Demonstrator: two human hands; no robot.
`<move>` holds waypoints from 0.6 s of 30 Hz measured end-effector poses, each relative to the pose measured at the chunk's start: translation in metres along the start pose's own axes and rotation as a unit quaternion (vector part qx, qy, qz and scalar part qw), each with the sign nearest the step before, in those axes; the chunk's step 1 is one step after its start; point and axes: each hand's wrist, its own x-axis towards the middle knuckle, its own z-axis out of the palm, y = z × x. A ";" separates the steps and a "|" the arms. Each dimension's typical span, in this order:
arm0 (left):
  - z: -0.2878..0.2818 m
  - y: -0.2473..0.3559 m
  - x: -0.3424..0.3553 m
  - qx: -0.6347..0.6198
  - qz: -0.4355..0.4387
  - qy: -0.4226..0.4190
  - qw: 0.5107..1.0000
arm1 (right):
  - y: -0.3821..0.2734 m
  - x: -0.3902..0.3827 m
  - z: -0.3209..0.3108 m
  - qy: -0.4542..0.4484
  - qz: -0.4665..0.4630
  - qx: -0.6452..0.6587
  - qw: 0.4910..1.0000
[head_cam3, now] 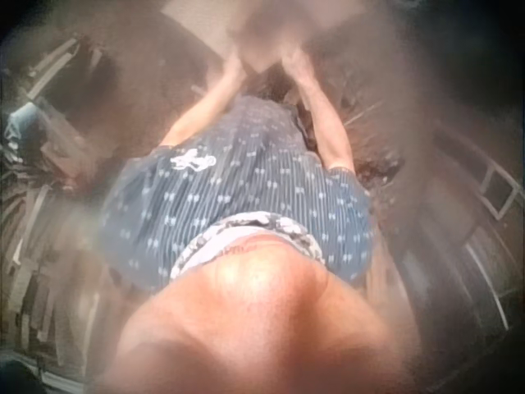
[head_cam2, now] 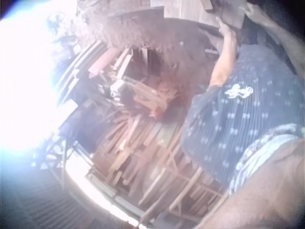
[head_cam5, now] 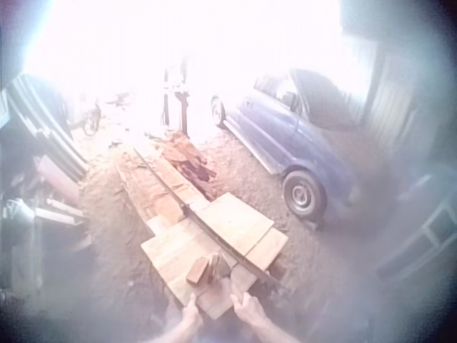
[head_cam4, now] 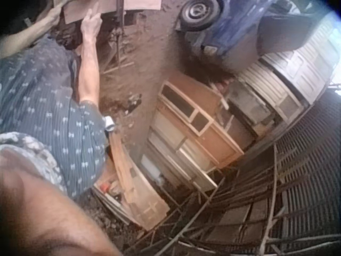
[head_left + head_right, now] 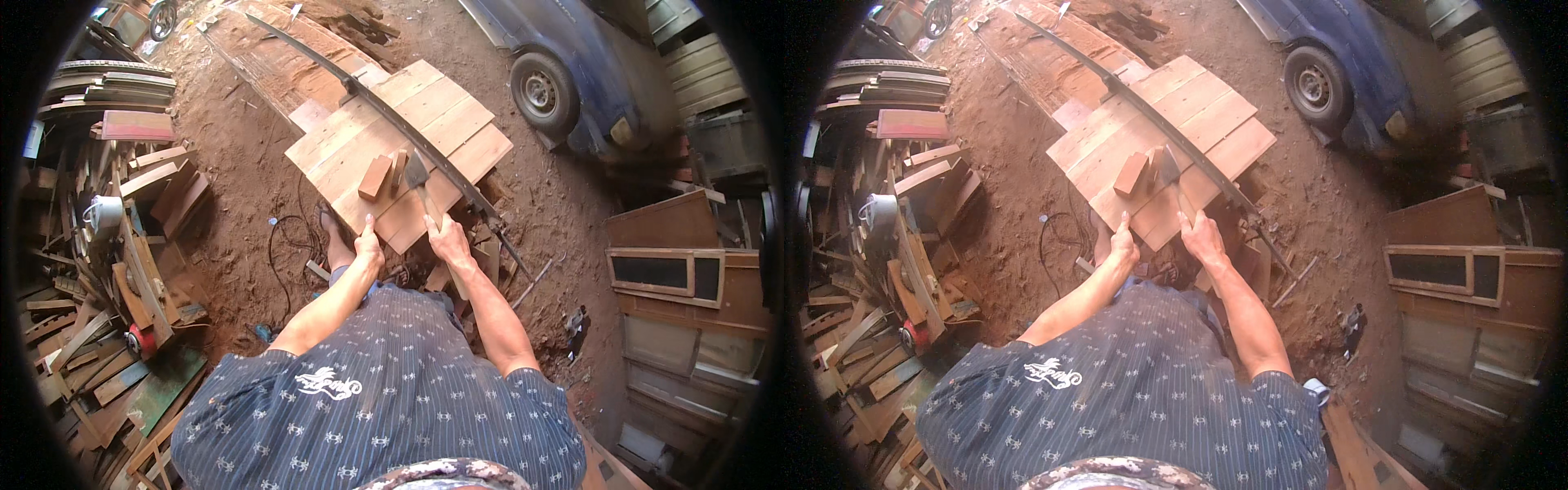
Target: The person uses a long metal blade to cut small wooden blocks on a makeshift workbench. They repeatedly position the wood, apply pressure to the blade, and use a hammer to drive the blade through the material. The person also moves the cut pieces and adjusts the wood on the bench.
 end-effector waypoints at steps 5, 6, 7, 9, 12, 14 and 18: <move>-0.008 -0.004 0.021 0.099 0.030 0.046 0.994 | -0.033 -0.023 -0.012 0.090 -0.082 0.128 0.984; -0.011 -0.004 0.022 0.069 -0.003 0.034 0.997 | -0.023 -0.019 -0.007 0.084 -0.072 0.118 0.987; -0.012 -0.003 0.024 0.037 -0.034 0.019 0.999 | -0.003 -0.006 0.006 0.039 -0.031 0.048 0.998; 0.005 0.006 0.021 0.025 -0.046 0.000 0.999 | 0.002 0.014 0.004 0.002 0.006 -0.035 0.999; 0.007 0.006 -0.003 0.035 -0.007 -0.001 0.999 | 0.001 0.010 -0.007 0.011 -0.017 -0.030 0.999; 0.014 0.014 -0.001 0.043 -0.032 0.024 0.998 | -0.018 0.011 -0.017 0.028 -0.018 0.026 0.999; -0.002 -0.001 0.015 0.047 -0.004 0.021 0.999 | -0.013 0.000 -0.012 0.046 -0.042 0.072 0.995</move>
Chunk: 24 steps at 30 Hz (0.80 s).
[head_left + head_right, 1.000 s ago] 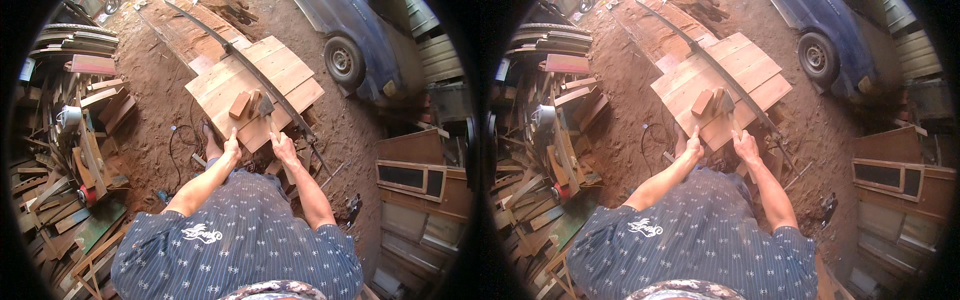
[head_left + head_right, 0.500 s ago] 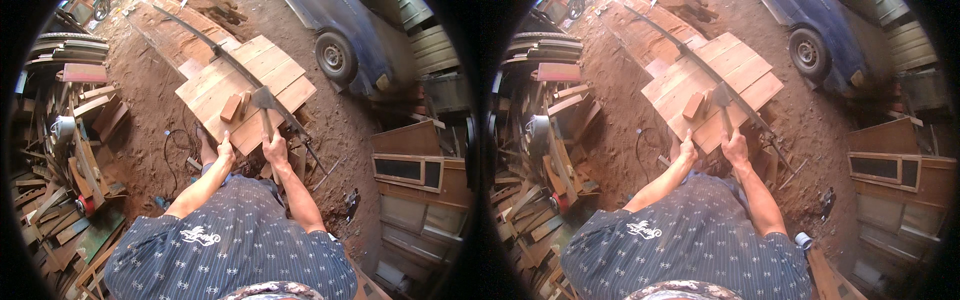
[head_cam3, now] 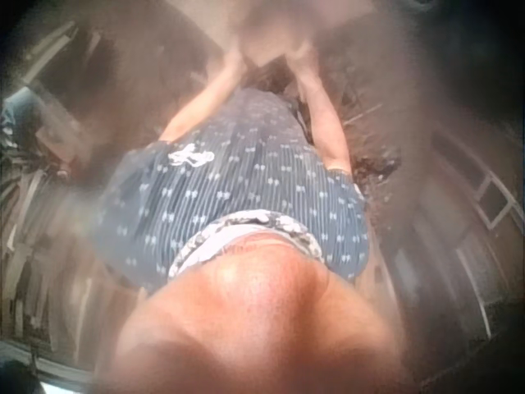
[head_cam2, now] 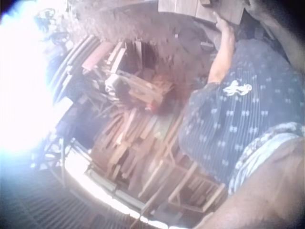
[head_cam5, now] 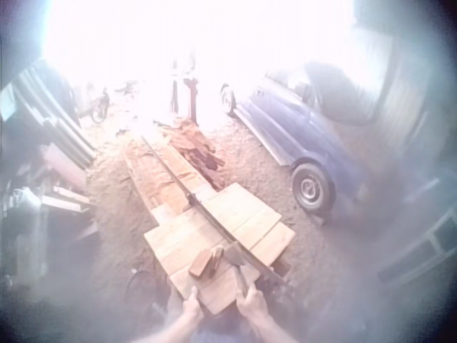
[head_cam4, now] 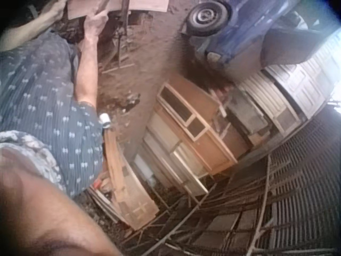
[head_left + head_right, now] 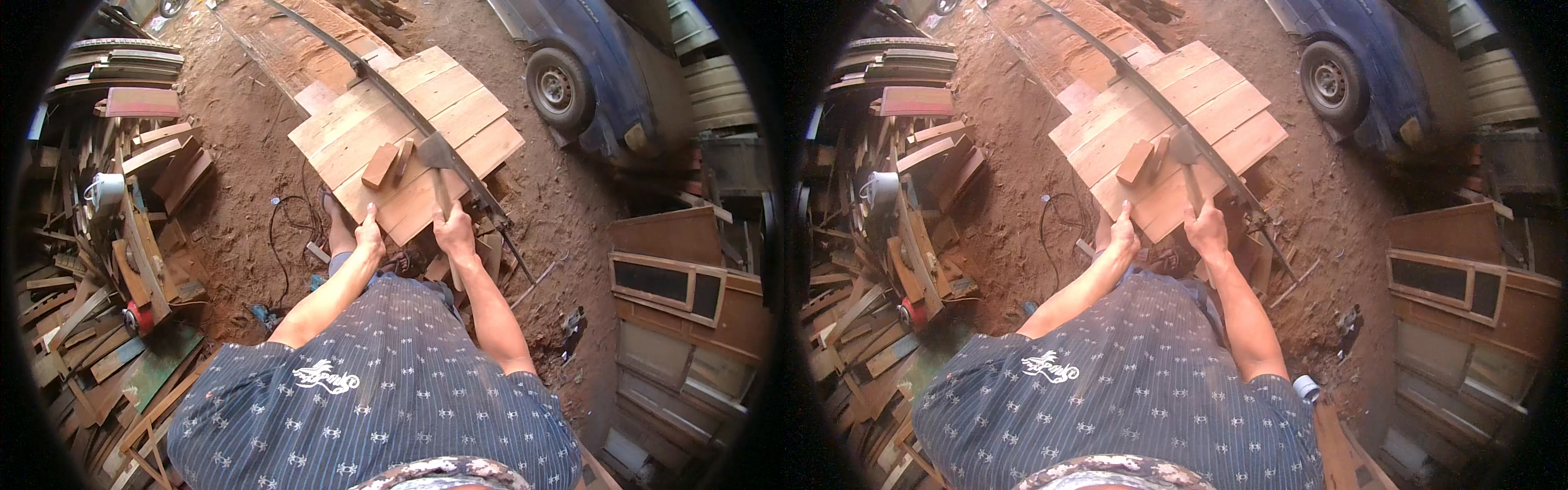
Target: The person uses a long metal blade to cut small wooden blocks on a makeshift workbench. They repeatedly position the wood, apply pressure to the blade, and use a hammer to drive the blade through the material. The person also moves the cut pieces and adjusts the wood on the bench.
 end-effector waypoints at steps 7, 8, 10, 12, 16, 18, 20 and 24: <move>-0.014 0.000 0.008 0.001 0.008 -0.004 1.000 | 0.006 0.006 0.001 -0.080 0.054 -0.043 0.994; -0.002 0.003 0.007 0.018 0.016 0.008 1.000 | 0.009 0.013 -0.002 -0.075 0.044 -0.055 0.995; 0.006 0.000 -0.010 0.066 0.020 0.042 0.997 | 0.029 0.005 -0.003 -0.072 0.045 -0.076 0.993; 0.006 0.005 -0.008 0.045 0.032 0.002 0.998 | 0.019 0.019 -0.008 -0.089 0.043 -0.096 0.990; 0.008 0.012 -0.021 0.037 0.037 0.010 0.999 | 0.014 0.007 -0.008 -0.090 0.057 -0.067 0.992; 0.015 0.011 -0.032 0.054 0.030 0.031 0.998 | 0.022 0.001 -0.007 -0.088 0.060 -0.062 0.992; 0.015 0.011 -0.041 0.021 0.004 0.001 1.000 | 0.036 0.010 -0.001 -0.101 0.065 -0.096 0.988; 0.017 0.021 -0.039 0.031 0.014 -0.003 0.999 | 0.010 0.004 -0.015 -0.094 0.058 -0.068 0.992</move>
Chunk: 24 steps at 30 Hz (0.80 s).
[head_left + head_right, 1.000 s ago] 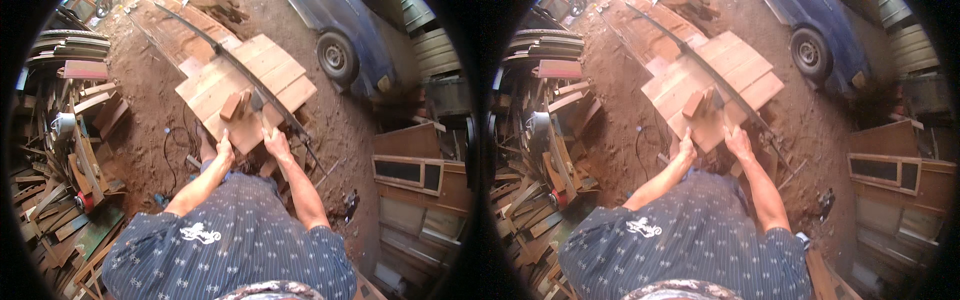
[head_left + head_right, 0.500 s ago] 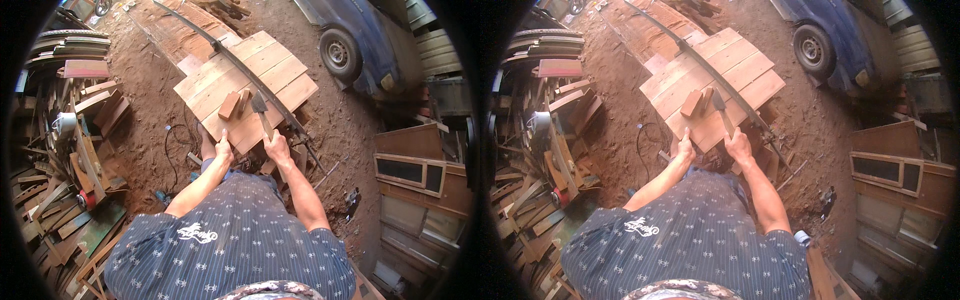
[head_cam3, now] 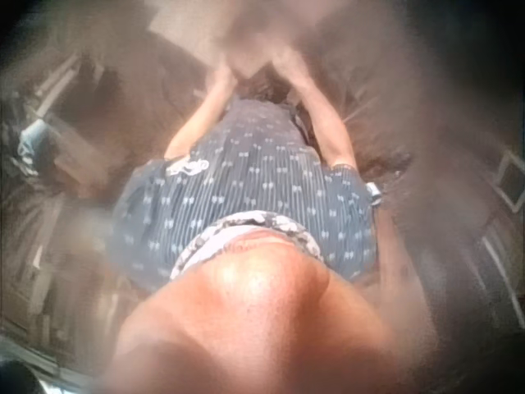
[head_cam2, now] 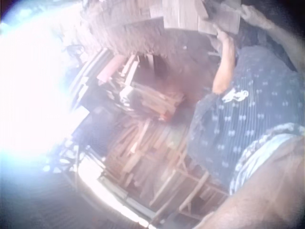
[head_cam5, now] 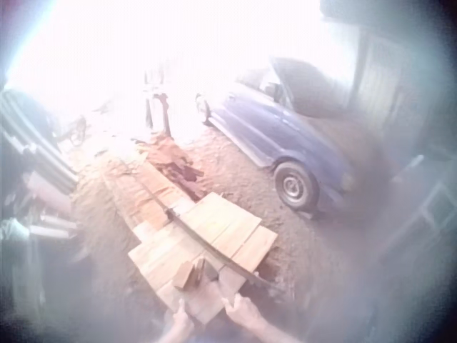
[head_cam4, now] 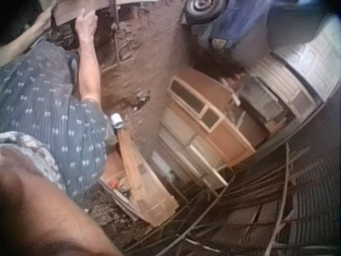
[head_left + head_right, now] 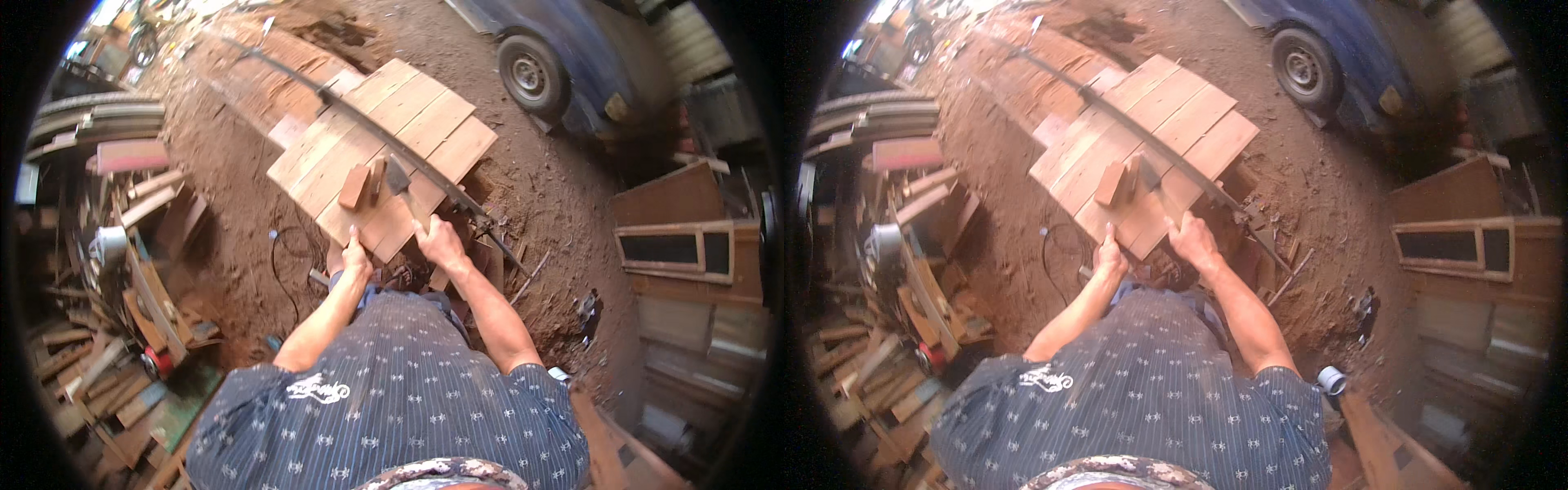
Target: The person uses a long metal blade to cut small wooden blocks on a makeshift workbench. They repeatedly position the wood, apply pressure to the blade, and use a hammer to drive the blade through the material. The person also moves the cut pieces and adjusts the wood on the bench.
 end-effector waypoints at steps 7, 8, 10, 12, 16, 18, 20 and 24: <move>-0.002 0.038 0.007 0.245 -0.208 -0.153 0.934 | 0.018 -0.004 -0.005 -0.049 0.052 0.053 0.996; 0.010 0.063 -0.008 0.402 -0.260 -0.131 0.868 | 0.021 -0.009 -0.009 -0.054 0.054 0.072 0.994; 0.043 0.119 -0.019 0.549 -0.241 -0.297 0.743 | 0.017 -0.018 -0.032 -0.055 0.053 0.110 0.991; 0.108 0.163 -0.008 0.649 -0.086 -0.355 0.668 | 0.001 -0.030 -0.062 -0.032 0.050 0.128 0.990; 0.266 0.179 0.103 0.677 0.330 -0.432 0.496 | -0.019 -0.032 -0.118 0.096 -0.025 0.104 0.990; 0.346 0.153 0.129 0.616 0.372 -0.480 0.502 | -0.018 -0.016 -0.139 0.154 -0.031 0.045 0.986; 0.416 0.125 0.127 0.652 0.408 -0.476 0.427 | -0.013 0.004 -0.159 0.121 0.018 0.008 0.992; 0.498 0.040 0.155 0.673 0.391 -0.561 0.283 | 0.015 0.052 -0.170 0.063 0.040 -0.038 0.997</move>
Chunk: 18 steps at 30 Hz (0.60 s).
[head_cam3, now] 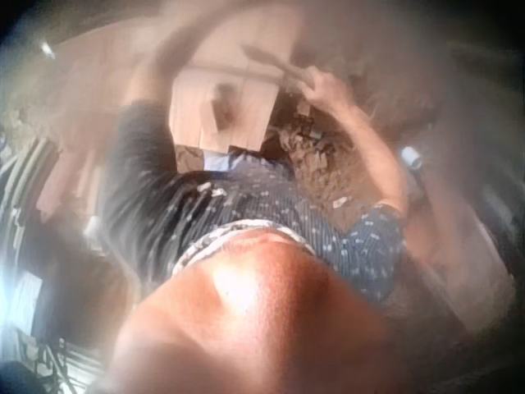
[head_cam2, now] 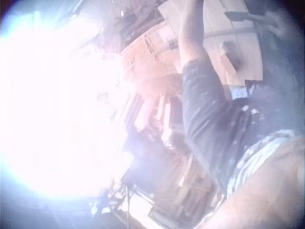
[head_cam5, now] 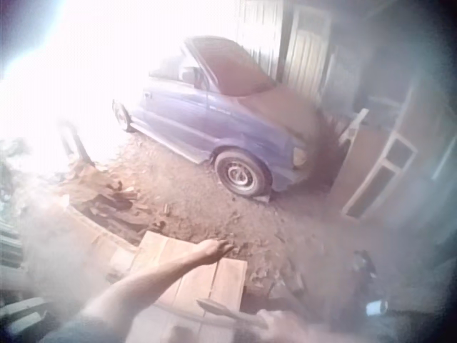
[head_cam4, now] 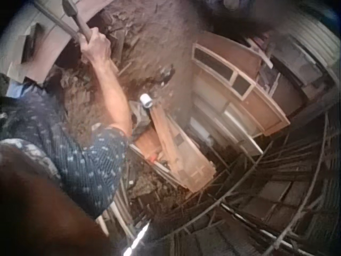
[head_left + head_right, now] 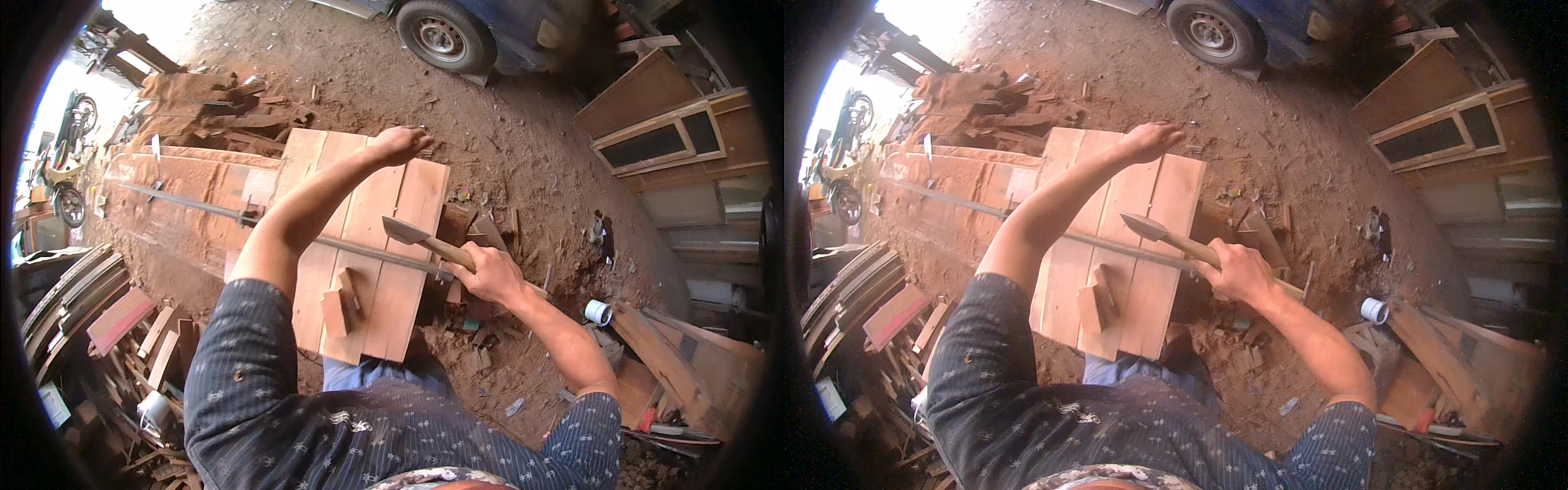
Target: The person uses a long metal blade to cut small wooden blocks on a makeshift workbench. They repeatedly position the wood, apply pressure to the blade, and use a hammer to drive the blade through the material. The person also moves the cut pieces and adjusts the wood on the bench.
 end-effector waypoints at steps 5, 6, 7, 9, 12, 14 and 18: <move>0.069 -0.042 0.054 0.164 0.081 -0.213 0.960 | 0.018 0.060 0.015 -0.002 -0.072 -0.010 0.997; 0.067 -0.034 0.055 0.177 0.113 -0.223 0.952 | 0.018 0.063 0.014 0.001 -0.092 -0.001 0.996; 0.061 -0.022 0.057 0.187 0.098 -0.245 0.946 | 0.014 0.066 0.012 0.001 -0.113 0.000 0.994; 0.045 -0.009 0.055 0.214 0.063 -0.287 0.931 | 0.017 0.079 0.016 -0.033 -0.136 0.011 0.990; 0.059 -0.025 0.055 0.236 0.107 -0.220 0.941 | 0.043 0.107 0.038 -0.142 -0.037 -0.040 0.988; 0.056 -0.018 0.056 0.254 0.098 -0.231 0.934 | 0.048 0.119 0.043 -0.134 -0.017 -0.043 0.990; 0.055 -0.024 0.056 0.216 0.126 -0.205 0.946 | 0.036 0.105 0.038 -0.091 -0.089 0.016 0.992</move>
